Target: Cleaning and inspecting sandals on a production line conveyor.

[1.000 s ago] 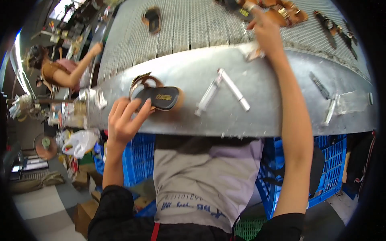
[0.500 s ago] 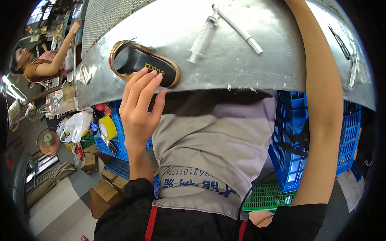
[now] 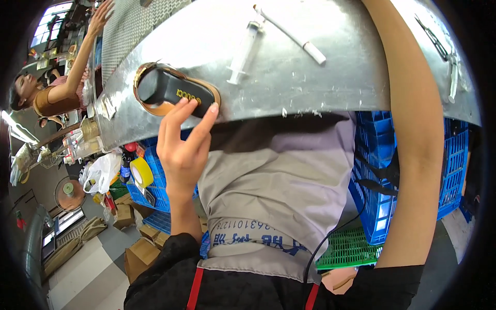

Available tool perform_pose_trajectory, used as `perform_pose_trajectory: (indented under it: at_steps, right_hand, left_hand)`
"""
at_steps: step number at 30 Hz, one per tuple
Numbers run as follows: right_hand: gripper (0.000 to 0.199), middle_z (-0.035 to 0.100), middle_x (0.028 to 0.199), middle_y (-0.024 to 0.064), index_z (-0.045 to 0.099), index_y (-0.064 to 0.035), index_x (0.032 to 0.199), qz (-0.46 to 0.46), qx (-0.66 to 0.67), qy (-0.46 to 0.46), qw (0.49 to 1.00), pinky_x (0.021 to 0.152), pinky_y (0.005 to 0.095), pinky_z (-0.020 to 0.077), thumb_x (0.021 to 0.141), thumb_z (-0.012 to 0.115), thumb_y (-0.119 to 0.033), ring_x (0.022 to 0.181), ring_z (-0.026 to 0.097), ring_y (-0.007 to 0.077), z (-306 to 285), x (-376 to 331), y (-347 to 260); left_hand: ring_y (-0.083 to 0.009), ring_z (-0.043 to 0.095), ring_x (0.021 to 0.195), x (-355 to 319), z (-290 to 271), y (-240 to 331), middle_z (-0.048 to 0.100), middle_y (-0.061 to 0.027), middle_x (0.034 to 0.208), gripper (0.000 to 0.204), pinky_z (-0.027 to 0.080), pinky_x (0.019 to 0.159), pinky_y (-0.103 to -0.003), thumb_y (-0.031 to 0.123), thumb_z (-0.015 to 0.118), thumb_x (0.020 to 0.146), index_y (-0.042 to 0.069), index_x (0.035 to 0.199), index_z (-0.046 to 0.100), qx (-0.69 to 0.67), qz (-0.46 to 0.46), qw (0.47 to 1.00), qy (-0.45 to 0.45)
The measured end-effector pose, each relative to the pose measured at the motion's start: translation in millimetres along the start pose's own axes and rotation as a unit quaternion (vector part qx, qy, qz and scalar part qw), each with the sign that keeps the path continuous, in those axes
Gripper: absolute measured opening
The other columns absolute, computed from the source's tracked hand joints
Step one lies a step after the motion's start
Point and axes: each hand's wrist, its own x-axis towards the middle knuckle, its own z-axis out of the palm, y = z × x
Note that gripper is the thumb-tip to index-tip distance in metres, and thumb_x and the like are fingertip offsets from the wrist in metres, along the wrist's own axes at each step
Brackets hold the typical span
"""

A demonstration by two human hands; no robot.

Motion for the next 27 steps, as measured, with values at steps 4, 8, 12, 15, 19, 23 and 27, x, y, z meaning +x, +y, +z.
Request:
perform_pose_trajectory:
  at_steps: [4,8,12,15,19,23,27]
  right_hand:
    - [0.042,0.071,0.098,0.0127,0.06,0.0059,0.135,0.063,0.141,-0.005,0.988,0.08,0.0313,0.052,0.095,0.049,0.0,0.086,0.065,0.0194,53,-10,-2]
    - [0.051,0.068,0.115,0.0152,0.059,0.0045,0.139,0.017,0.206,-0.001,0.978,0.075,0.03,0.0529,0.089,0.045,0.006,0.084,0.064,0.0189,23,-5,6]
    - [0.059,0.067,0.118,0.0157,0.057,0.003,0.142,0.159,0.17,-0.032,0.972,0.072,0.0298,0.0532,0.085,0.043,0.008,0.082,0.063,0.0179,15,-12,-44]
    - [0.059,0.067,0.115,0.0164,0.056,0.0032,0.143,0.113,0.222,-0.026,0.968,0.072,0.0295,0.0526,0.085,0.044,0.006,0.081,0.063,0.0179,15,-6,-19]
    - [0.06,0.067,0.115,0.0172,0.055,0.0056,0.143,0.086,0.234,-0.038,0.968,0.075,0.0295,0.0517,0.084,0.044,0.006,0.083,0.063,0.0184,29,-12,10]
    - [0.057,0.066,0.118,0.0166,0.056,0.0053,0.142,0.081,0.215,-0.041,0.973,0.076,0.0296,0.0523,0.086,0.044,0.007,0.088,0.065,0.0202,18,-7,-1]
    - [0.054,0.066,0.118,0.0129,0.059,0.0026,0.139,0.037,0.187,-0.023,0.981,0.077,0.0283,0.0528,0.088,0.044,0.008,0.093,0.066,0.0198,-1,-9,2]
  left_hand:
    - [-0.033,0.066,0.111,-9,-6,0,0.066,-0.0112,0.115,0.049,0.055,0.09,-0.044,0.003,0.076,0.075,0.021,0.119,0.078,0.046,-0.025,0.998,-0.017]
    - [-0.0304,0.065,0.111,-1,-5,2,0.065,-0.0094,0.114,0.053,0.054,0.09,-0.045,0.004,0.074,0.076,0.02,0.127,0.074,0.026,-0.006,0.999,-0.029]
    - [-0.032,0.062,0.12,21,-33,1,0.063,-0.0109,0.121,0.058,0.05,0.102,-0.047,0.0,0.074,0.073,0.01,0.131,0.07,-0.004,-0.056,0.99,-0.132]
    - [-0.0342,0.049,0.14,55,-53,-16,0.055,-0.0141,0.142,0.056,0.039,0.118,-0.046,0.003,0.073,0.077,0.002,0.132,0.062,0.08,0.088,0.969,-0.217]
    - [-0.0303,0.057,0.132,84,-36,-57,0.062,-0.0111,0.134,0.06,0.035,0.122,-0.049,0.012,0.078,0.075,0.004,0.132,0.061,-0.013,0.159,0.952,-0.263]
    - [-0.0276,0.066,0.11,87,-50,-50,0.065,-0.0089,0.115,0.061,0.036,0.121,-0.051,0.018,0.081,0.073,0.007,0.13,0.062,-0.023,0.197,0.938,-0.284]
    - [-0.0257,0.068,0.094,83,-78,-21,0.065,-0.0093,0.109,0.056,0.051,0.101,-0.043,0.017,0.086,0.072,0.006,0.124,0.066,-0.128,0.154,0.954,-0.223]
